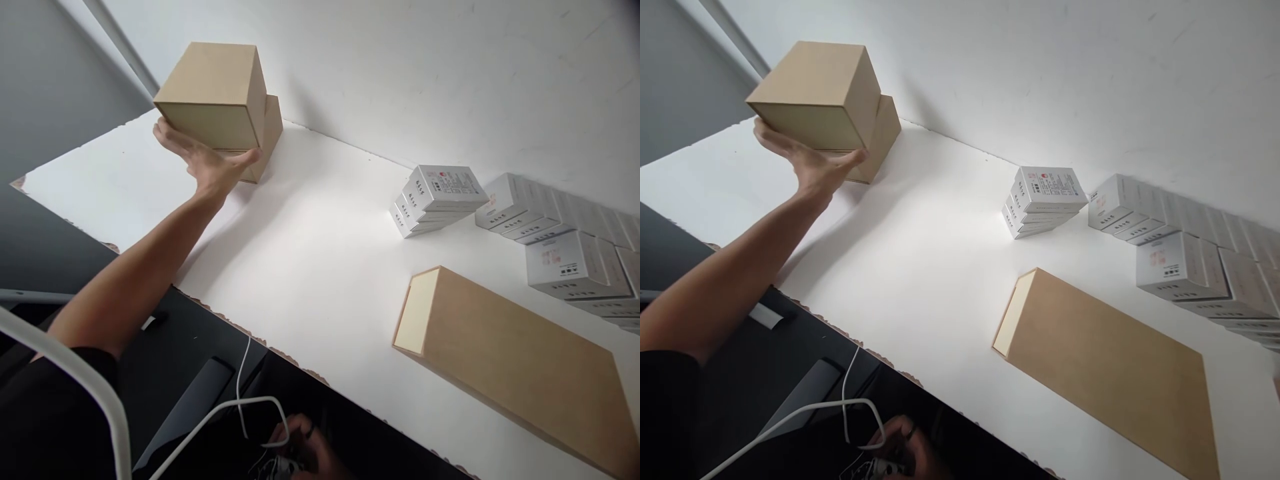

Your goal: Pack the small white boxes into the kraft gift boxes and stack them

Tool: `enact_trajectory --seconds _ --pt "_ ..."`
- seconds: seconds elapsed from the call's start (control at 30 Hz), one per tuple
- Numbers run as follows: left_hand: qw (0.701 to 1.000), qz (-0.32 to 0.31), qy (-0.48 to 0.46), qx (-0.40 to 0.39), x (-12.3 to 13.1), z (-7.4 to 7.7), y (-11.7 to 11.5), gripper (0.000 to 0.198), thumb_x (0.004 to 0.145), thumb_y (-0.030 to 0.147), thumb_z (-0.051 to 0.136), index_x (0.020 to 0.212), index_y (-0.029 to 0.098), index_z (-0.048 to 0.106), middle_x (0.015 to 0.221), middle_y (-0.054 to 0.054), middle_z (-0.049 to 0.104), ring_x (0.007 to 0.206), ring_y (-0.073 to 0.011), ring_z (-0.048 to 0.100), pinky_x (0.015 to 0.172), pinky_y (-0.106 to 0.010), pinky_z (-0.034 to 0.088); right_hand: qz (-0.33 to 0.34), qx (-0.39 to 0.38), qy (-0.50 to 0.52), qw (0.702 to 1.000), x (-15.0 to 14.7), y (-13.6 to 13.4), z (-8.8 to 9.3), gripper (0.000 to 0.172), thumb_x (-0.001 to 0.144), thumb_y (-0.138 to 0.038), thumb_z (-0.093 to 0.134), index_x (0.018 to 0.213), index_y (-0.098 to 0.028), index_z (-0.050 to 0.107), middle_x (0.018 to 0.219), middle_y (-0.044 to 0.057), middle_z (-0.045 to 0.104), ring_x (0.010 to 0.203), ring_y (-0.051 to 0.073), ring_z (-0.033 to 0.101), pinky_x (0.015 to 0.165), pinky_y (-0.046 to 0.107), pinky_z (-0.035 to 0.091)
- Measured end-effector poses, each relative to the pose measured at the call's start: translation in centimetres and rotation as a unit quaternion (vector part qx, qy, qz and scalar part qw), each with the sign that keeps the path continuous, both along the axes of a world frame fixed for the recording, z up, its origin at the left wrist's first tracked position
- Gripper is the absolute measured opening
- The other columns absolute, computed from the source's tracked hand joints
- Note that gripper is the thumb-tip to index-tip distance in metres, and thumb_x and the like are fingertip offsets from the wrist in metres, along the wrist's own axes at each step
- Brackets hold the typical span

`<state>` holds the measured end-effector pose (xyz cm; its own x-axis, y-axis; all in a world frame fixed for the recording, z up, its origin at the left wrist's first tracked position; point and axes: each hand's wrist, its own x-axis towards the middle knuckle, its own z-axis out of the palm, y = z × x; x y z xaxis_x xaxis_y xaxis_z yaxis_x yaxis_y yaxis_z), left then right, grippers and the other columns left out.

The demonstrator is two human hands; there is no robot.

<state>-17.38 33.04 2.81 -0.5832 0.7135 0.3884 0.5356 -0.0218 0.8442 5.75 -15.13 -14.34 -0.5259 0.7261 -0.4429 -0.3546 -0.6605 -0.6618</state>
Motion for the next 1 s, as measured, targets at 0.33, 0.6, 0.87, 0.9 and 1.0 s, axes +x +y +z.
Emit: enact_trajectory --seconds 0.33,0.6,0.87,0.9,1.0 --pt "0.999 0.032 0.038 0.022 4.4 2.0 -0.9 0.152 0.048 0.034 0.106 0.161 0.024 0.007 0.178 -0.023 -0.016 0.171 -0.0344 -0.003 0.134 -0.076 0.003 0.023 -0.003 0.065 0.998 0.7 0.2 1.3 0.075 0.065 -0.077 0.09 0.115 -0.027 0.068 0.113 0.005 0.063 0.105 0.025 0.057 0.103 0.046 0.045" --pt "0.987 -0.019 0.16 -0.03 4.3 4.4 -0.6 0.127 0.047 0.05 0.107 0.152 0.039 0.037 0.183 0.003 -0.006 0.169 -0.0371 -0.026 0.131 -0.069 -0.025 0.005 0.01 0.071 0.997 0.6 0.2 1.4 0.073 0.065 -0.078 0.09 0.11 -0.025 0.068 0.12 0.008 0.065 0.115 0.028 0.058 0.11 0.046 0.041" --pt "0.981 -0.04 0.188 0.001 4.1 6.2 1.3 0.111 0.047 0.049 0.11 0.135 0.032 0.044 0.182 -0.002 0.003 0.17 -0.0365 -0.017 0.134 -0.074 -0.014 -0.003 0.024 0.064 0.998 0.7 0.3 0.9 0.072 0.066 -0.083 0.086 0.106 -0.026 0.069 0.115 0.007 0.065 0.109 0.027 0.057 0.107 0.047 0.042" --pt "0.981 -0.033 0.192 0.009 4.4 6.3 1.7 0.108 0.051 0.048 0.109 0.134 0.03 0.043 0.182 -0.005 0.005 0.171 -0.0365 -0.012 0.135 -0.074 -0.011 -0.004 0.024 0.065 0.998 0.7 0.3 0.8 0.071 0.066 -0.083 0.086 0.106 -0.026 0.069 0.114 0.007 0.065 0.108 0.027 0.057 0.107 0.047 0.043" --pt "0.981 -0.025 0.19 0.013 5.1 6.5 2.5 0.098 0.063 0.047 0.103 0.135 0.028 0.04 0.18 -0.009 0.007 0.171 -0.0339 -0.007 0.136 -0.07 -0.011 -0.005 0.021 0.068 0.997 0.7 0.3 0.5 0.07 0.068 -0.082 0.086 0.107 -0.026 0.069 0.115 0.007 0.065 0.105 0.027 0.057 0.104 0.048 0.044"
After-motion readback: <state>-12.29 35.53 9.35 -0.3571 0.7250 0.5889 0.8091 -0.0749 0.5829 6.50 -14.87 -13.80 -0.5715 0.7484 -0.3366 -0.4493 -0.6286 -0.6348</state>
